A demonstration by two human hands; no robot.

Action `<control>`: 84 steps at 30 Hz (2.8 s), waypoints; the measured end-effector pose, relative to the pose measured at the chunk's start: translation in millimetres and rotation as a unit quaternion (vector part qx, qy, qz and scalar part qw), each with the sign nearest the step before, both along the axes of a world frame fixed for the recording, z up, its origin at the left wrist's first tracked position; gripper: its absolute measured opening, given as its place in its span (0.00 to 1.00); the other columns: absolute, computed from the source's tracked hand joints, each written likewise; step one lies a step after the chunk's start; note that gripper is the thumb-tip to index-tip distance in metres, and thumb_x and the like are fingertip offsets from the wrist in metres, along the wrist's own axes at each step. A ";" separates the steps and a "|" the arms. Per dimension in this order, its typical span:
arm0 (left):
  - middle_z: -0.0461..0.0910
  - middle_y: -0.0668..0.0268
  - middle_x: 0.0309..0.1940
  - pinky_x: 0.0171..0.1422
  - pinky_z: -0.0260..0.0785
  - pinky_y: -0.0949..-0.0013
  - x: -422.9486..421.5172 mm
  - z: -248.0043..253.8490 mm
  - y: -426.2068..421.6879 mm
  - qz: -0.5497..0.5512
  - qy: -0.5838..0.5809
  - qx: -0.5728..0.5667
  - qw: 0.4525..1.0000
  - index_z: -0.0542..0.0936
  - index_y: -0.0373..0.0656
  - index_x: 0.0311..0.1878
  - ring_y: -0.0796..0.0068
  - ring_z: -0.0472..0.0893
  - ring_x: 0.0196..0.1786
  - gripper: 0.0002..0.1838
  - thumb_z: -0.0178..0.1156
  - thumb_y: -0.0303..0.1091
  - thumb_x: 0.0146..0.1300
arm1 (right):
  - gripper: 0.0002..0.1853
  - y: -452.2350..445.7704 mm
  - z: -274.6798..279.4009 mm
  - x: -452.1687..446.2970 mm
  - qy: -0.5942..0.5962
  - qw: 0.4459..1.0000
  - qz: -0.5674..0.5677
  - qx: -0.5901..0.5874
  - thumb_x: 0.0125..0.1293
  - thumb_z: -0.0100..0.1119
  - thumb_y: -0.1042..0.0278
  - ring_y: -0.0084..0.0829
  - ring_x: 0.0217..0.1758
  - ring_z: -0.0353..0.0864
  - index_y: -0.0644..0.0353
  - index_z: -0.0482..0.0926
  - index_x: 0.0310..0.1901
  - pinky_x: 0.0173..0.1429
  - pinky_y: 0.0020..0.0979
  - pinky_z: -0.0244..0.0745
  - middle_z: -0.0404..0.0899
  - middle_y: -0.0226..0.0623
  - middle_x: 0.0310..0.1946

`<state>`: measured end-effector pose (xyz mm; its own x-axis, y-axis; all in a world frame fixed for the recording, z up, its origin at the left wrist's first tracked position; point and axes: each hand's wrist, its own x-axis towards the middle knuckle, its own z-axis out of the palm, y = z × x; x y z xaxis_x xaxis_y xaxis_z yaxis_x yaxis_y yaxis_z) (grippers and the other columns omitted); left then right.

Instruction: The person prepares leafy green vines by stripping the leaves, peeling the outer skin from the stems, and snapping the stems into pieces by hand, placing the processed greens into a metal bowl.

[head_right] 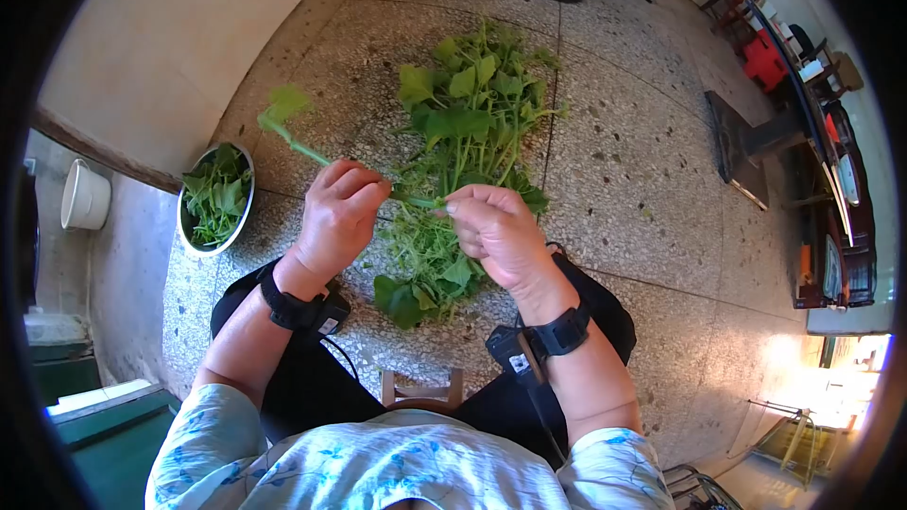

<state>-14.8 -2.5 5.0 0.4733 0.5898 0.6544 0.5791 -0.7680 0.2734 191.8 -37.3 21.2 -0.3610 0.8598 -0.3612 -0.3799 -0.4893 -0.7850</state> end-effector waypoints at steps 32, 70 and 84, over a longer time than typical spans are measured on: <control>0.75 0.70 0.25 0.32 0.66 0.80 16.5 -30.8 -1.8 0.022 -0.361 -0.477 0.801 0.74 0.34 0.33 0.86 0.72 0.28 0.08 0.49 0.30 0.61 | 0.03 7.1 -51.5 -63.4 0.047 0.982 -0.153 0.104 0.59 0.46 0.75 0.27 0.39 0.75 0.61 0.71 0.30 0.49 0.32 0.69 0.74 0.32 0.31; 0.77 0.58 0.35 0.44 0.72 0.66 -20.4 -20.6 12.7 -0.085 -0.616 -0.507 0.597 0.71 0.37 0.38 0.67 0.78 0.39 0.10 0.47 0.35 0.63 | 0.07 30.2 -55.9 -26.6 0.188 0.981 -0.008 0.057 0.52 0.45 0.77 0.33 0.42 0.74 0.62 0.71 0.33 0.54 0.38 0.67 0.75 0.39 0.34; 0.74 0.71 0.26 0.34 0.64 0.79 30.8 -1.9 -13.0 -0.066 -0.356 -0.381 0.851 0.74 0.37 0.37 0.86 0.70 0.31 0.07 0.51 0.30 0.61 | 0.11 12.8 -27.1 -30.9 -0.279 0.943 0.029 0.181 0.61 0.48 0.67 0.21 0.34 0.74 0.66 0.76 0.34 0.42 0.23 0.68 0.76 0.32 0.30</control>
